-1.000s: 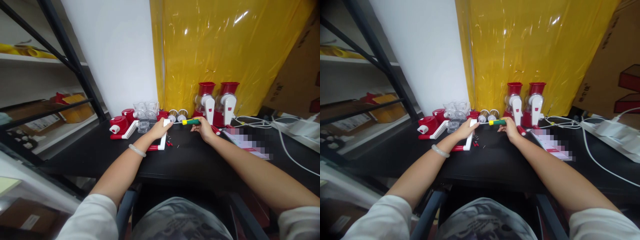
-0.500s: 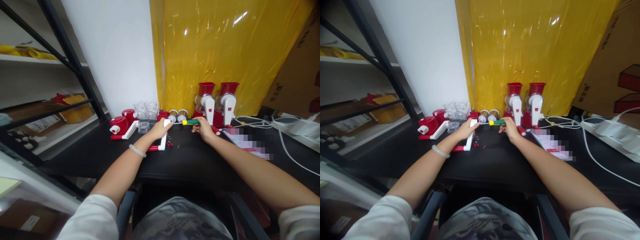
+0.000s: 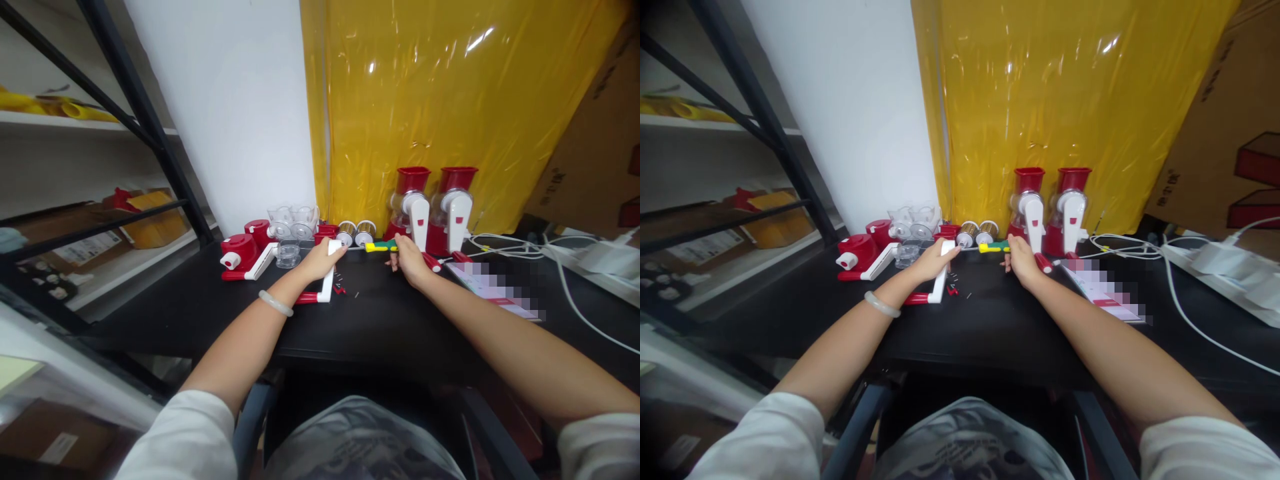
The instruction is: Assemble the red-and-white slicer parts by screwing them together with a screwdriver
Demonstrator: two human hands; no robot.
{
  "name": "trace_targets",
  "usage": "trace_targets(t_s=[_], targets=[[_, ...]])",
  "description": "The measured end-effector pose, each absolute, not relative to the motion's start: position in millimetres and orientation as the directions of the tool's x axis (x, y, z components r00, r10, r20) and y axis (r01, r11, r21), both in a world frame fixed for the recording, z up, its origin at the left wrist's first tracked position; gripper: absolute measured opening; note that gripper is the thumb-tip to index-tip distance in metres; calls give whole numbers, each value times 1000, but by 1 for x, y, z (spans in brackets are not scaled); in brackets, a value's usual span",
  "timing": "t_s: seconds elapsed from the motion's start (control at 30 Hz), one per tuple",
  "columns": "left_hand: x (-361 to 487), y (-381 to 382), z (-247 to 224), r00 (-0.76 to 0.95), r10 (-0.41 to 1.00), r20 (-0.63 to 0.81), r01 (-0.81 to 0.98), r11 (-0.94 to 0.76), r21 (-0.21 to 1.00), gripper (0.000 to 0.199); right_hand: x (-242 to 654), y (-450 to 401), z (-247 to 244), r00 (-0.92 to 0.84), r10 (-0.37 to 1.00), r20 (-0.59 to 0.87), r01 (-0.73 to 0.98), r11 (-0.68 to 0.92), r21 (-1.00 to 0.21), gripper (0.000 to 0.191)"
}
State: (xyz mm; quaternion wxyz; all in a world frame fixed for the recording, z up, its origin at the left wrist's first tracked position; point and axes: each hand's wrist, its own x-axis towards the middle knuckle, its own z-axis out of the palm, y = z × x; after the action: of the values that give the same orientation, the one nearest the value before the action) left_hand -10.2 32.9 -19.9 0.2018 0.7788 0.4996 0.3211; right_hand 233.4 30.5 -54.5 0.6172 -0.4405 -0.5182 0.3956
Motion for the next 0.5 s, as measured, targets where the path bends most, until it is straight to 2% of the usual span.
trace_targets(t_s=[0.1,0.27,0.5], targets=[[-10,33,-20,297,908,296,650,-419,634,46,233,32,-55,155,950,270,-32,278,-960,36],[-10,33,-20,278,914,296,661,-405,632,46,234,36,-57,114,976,187,-158,204,-966,33],[-10,34,-20,286,910,301,657,-415,629,46,236,36,-56,94,975,200,-196,215,-957,19]])
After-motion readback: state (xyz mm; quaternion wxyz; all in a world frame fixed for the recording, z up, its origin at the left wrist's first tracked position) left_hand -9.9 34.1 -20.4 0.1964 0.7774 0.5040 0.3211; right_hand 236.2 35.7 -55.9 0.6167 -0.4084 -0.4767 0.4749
